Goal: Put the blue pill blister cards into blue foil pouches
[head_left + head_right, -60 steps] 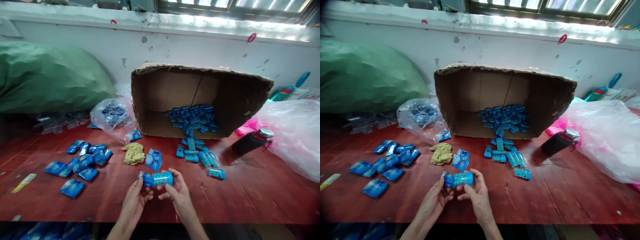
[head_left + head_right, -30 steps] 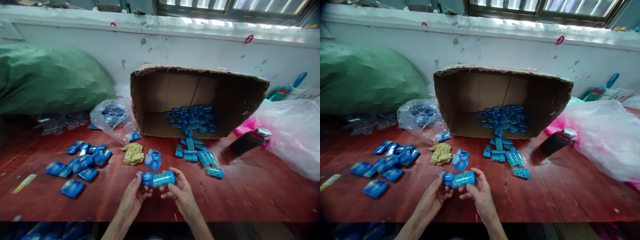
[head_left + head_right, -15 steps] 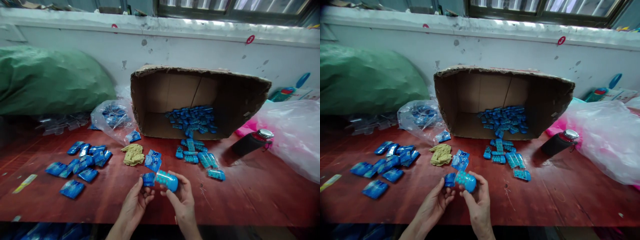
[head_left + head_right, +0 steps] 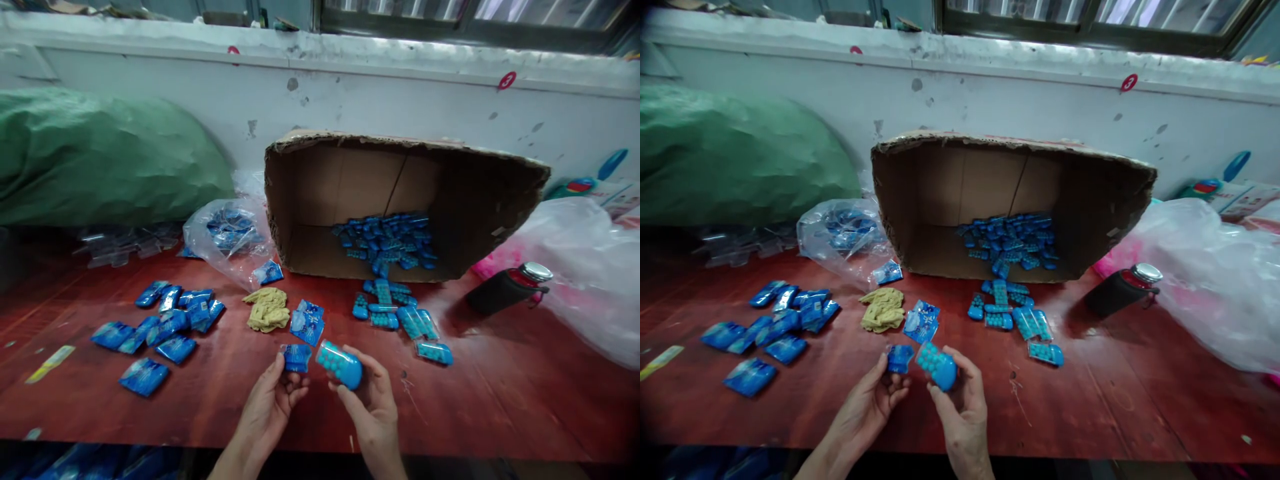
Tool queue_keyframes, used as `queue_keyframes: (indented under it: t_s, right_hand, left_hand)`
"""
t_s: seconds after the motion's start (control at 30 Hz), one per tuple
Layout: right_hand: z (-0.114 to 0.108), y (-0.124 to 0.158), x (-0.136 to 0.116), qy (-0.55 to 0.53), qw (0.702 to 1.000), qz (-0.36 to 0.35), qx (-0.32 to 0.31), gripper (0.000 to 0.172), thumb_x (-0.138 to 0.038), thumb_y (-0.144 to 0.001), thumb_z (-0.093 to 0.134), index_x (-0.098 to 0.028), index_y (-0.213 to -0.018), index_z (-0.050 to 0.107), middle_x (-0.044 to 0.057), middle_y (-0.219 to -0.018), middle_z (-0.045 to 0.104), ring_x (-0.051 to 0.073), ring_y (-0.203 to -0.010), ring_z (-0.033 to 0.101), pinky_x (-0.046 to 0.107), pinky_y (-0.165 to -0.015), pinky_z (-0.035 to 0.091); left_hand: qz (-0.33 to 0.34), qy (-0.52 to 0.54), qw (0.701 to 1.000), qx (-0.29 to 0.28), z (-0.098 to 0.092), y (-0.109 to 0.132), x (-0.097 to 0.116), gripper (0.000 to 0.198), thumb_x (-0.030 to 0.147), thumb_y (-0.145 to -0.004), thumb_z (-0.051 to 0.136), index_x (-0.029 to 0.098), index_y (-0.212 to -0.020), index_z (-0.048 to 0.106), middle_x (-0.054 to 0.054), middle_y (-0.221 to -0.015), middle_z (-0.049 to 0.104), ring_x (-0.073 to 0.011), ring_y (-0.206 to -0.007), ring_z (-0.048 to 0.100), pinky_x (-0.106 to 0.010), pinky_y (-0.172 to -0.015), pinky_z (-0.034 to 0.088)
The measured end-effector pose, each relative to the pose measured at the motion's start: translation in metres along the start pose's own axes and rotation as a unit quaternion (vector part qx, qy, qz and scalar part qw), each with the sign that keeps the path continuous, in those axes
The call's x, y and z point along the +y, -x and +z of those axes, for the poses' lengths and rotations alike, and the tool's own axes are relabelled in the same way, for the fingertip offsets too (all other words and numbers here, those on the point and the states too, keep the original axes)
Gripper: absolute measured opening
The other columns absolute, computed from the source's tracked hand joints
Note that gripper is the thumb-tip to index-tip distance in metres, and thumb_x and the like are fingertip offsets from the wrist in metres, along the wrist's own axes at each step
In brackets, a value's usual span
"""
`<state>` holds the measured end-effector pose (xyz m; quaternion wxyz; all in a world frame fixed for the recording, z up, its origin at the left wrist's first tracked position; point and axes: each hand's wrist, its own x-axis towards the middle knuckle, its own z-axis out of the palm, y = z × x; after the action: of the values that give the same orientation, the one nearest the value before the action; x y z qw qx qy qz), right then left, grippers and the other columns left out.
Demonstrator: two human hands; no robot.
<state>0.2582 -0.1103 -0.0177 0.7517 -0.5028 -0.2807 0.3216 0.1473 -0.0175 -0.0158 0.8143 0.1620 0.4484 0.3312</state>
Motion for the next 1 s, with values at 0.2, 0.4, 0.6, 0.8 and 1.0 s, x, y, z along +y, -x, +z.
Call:
queue_keyframes:
  t_s: [0.2,0.4,0.6,0.8,1.0]
  right_hand:
    - [0.005,0.004,0.001,0.004,0.999,0.029,-0.028,0.037,-0.02,-0.076,0.06,-0.025,-0.11,0.047,0.007,-0.12,0.051,0.022,-0.097,0.058,0.037,-0.083,0.05]
    - [0.001,0.006,0.002,0.021,0.999,0.033,-0.016,0.038,-0.019,-0.075,0.061,-0.024,-0.11,0.048,0.007,-0.119,0.051,0.023,-0.1,0.056,0.038,-0.086,0.048]
    - [0.003,0.004,0.002,0.003,1.0,0.03,-0.007,0.038,-0.017,-0.074,0.062,-0.025,-0.109,0.049,0.005,-0.117,0.053,0.02,-0.099,0.056,0.033,-0.085,0.049]
    - [0.005,0.005,0.002,0.007,1.0,0.015,-0.005,0.039,-0.015,-0.074,0.062,-0.024,-0.11,0.05,0.006,-0.119,0.054,0.02,-0.102,0.056,0.033,-0.087,0.048]
    - [-0.001,0.01,0.009,0.031,1.0,0.002,-0.003,0.04,-0.015,-0.072,0.062,-0.023,-0.109,0.051,0.008,-0.122,0.051,0.023,-0.107,0.053,0.036,-0.088,0.047]
  left_hand:
    - [-0.005,0.006,1.0,-0.01,0.002,0.002,-0.002,0.015,0.024,-0.076,0.055,0.012,-0.068,0.055,-0.002,-0.048,0.059,-0.0162,-0.051,0.062,-0.026,-0.049,0.052]
    - [-0.005,0.023,1.0,-0.011,0.004,0.002,-0.001,0.012,0.023,-0.078,0.052,0.013,-0.072,0.055,-0.002,-0.048,0.059,-0.0159,-0.051,0.062,-0.027,-0.05,0.053]
    - [0.002,0.019,1.0,-0.019,0.002,0.004,-0.001,0.012,0.022,-0.08,0.048,0.013,-0.074,0.054,-0.002,-0.049,0.059,-0.0161,-0.052,0.062,-0.026,-0.051,0.052]
    - [0.0,0.025,1.0,-0.014,0.004,0.005,-0.002,0.014,0.022,-0.079,0.049,0.012,-0.072,0.055,-0.003,-0.048,0.06,-0.0167,-0.052,0.062,-0.027,-0.05,0.053]
    - [-0.003,0.054,0.998,-0.01,0.004,0.004,-0.002,0.01,0.016,-0.079,0.049,0.012,-0.074,0.057,-0.003,-0.052,0.061,-0.015,-0.051,0.062,-0.027,-0.051,0.053]
